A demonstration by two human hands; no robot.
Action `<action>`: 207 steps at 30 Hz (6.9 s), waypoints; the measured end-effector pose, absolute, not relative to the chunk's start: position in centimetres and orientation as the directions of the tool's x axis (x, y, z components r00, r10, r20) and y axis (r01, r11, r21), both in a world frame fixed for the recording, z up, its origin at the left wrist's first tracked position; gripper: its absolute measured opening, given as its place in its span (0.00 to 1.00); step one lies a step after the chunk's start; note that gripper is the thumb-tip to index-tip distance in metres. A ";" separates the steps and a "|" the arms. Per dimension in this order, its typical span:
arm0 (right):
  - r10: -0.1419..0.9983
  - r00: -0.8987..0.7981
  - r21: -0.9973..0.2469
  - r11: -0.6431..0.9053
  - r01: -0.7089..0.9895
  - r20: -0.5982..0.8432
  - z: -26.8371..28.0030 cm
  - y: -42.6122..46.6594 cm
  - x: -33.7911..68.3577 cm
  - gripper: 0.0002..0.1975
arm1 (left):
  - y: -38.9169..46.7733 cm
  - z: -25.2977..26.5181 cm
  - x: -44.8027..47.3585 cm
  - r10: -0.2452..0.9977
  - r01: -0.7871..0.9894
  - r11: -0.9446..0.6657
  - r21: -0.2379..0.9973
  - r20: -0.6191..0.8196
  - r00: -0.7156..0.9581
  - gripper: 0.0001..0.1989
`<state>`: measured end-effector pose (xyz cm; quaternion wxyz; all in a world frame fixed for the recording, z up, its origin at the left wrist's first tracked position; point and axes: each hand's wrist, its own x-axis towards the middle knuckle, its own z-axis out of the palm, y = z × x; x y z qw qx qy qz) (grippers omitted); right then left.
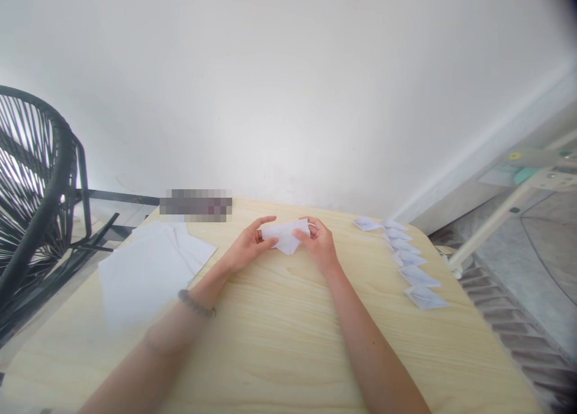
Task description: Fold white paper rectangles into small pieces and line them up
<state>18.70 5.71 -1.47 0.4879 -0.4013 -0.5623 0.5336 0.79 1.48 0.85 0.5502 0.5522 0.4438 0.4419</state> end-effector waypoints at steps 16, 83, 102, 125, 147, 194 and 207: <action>0.891 -0.453 -1.000 0.004 -0.016 0.011 -1.1 5.6 19.6 0.25 | 2.3 0.1 0.0 0.999 0.225 -0.019 0.974 0.009 0.047 0.26; 0.885 -0.455 -0.949 0.222 0.222 0.100 -0.8 4.9 19.0 0.16 | 1.9 0.3 0.5 0.998 0.061 0.069 0.996 -0.069 -0.006 0.18; 0.914 -0.396 -0.959 0.182 0.216 0.084 -1.0 5.0 18.9 0.17 | 1.8 0.6 0.5 0.979 -0.009 0.098 0.995 -0.095 0.180 0.16; 0.956 -0.272 -0.966 0.166 0.198 0.108 -0.5 5.1 19.4 0.16 | 2.2 0.5 0.1 0.994 0.030 0.014 0.999 -0.017 0.104 0.20; 0.821 -0.340 -0.680 0.570 0.462 0.458 -2.3 5.8 18.3 0.11 | 2.9 -2.0 -1.1 0.908 0.727 -0.388 0.566 0.370 0.197 0.12; 0.836 -0.460 -0.598 0.540 0.592 0.300 -1.6 6.4 19.7 0.11 | 3.1 -1.4 -1.3 0.948 0.812 -0.302 0.498 0.245 0.203 0.15; 0.859 -0.396 -0.579 0.511 0.635 0.325 -2.0 6.6 19.1 0.10 | 3.3 -1.8 -1.2 0.963 0.815 -0.223 0.535 0.253 0.097 0.12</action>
